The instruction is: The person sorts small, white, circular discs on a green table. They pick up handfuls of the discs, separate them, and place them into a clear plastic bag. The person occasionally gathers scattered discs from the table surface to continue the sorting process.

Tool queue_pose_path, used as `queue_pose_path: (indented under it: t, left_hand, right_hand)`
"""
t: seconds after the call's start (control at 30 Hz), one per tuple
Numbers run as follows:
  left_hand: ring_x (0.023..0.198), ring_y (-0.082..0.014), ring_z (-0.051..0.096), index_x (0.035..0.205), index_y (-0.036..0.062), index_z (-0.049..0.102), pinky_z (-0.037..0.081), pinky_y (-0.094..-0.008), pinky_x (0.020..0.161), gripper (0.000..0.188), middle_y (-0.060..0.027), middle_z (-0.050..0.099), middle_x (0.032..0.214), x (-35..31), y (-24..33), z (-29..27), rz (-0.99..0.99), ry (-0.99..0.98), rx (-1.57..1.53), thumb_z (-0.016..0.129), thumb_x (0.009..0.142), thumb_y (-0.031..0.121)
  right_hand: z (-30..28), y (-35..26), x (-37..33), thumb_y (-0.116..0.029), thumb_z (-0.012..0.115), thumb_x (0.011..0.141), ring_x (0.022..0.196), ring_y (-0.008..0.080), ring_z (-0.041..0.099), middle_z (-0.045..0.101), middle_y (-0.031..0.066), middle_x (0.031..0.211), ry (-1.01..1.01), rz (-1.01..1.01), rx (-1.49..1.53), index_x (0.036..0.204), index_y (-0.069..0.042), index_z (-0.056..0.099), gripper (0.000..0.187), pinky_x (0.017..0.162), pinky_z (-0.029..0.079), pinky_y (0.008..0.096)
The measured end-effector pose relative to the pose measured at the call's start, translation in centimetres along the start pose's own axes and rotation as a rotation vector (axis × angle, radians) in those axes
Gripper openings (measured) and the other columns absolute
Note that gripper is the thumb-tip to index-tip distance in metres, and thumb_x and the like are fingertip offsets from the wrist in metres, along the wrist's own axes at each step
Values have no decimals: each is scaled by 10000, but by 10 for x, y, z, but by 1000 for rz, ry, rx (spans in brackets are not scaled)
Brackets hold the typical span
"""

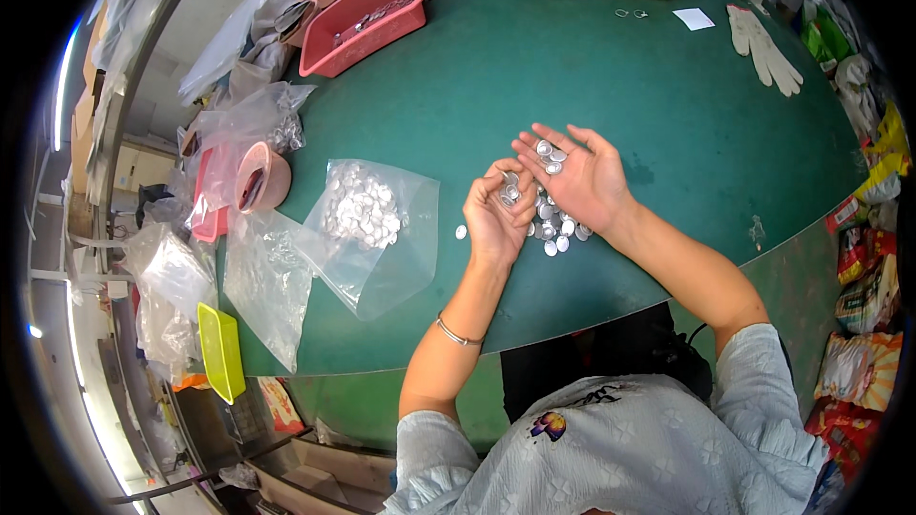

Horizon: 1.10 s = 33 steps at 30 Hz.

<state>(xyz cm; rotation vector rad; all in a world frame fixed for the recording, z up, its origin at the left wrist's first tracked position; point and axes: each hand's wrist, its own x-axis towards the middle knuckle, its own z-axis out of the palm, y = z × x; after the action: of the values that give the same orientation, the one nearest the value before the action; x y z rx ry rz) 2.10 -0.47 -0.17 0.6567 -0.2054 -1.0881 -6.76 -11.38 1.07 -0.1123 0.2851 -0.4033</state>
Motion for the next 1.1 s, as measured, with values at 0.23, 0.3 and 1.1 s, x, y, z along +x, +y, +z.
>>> queue_pose_path:
  t: [0.23, 0.3, 1.1]
  left_hand:
    - [559, -12, 372, 887, -4, 618, 280, -176, 458, 113, 67, 426, 608, -2, -18, 12, 439, 194, 964, 665, 787, 18]
    - [562, -19, 359, 885, -8, 618, 281, -184, 467, 115, 60, 424, 616, -2, -21, 9, 441, 187, 1041, 668, 785, 17]
    - [497, -11, 412, 898, -20, 598, 276, -162, 407, 140, 44, 476, 588, -2, -16, 10, 277, 274, 767, 664, 813, 70]
  right_hand:
    - [3, 2, -4, -262, 418, 887, 1139, 282, 476, 489, 171, 1157, -79, -21, -164, 1157, 46, 451, 411, 994, 374, 412]
    - [4, 3, -5, -269, 417, 889, 1134, 269, 480, 491, 160, 1163, -75, -16, -213, 1163, 36, 457, 411, 976, 381, 418]
    - [4, 6, -5, -266, 405, 901, 1154, 263, 451, 479, 165, 1177, -122, -55, -289, 1172, 51, 449, 420, 1004, 349, 389]
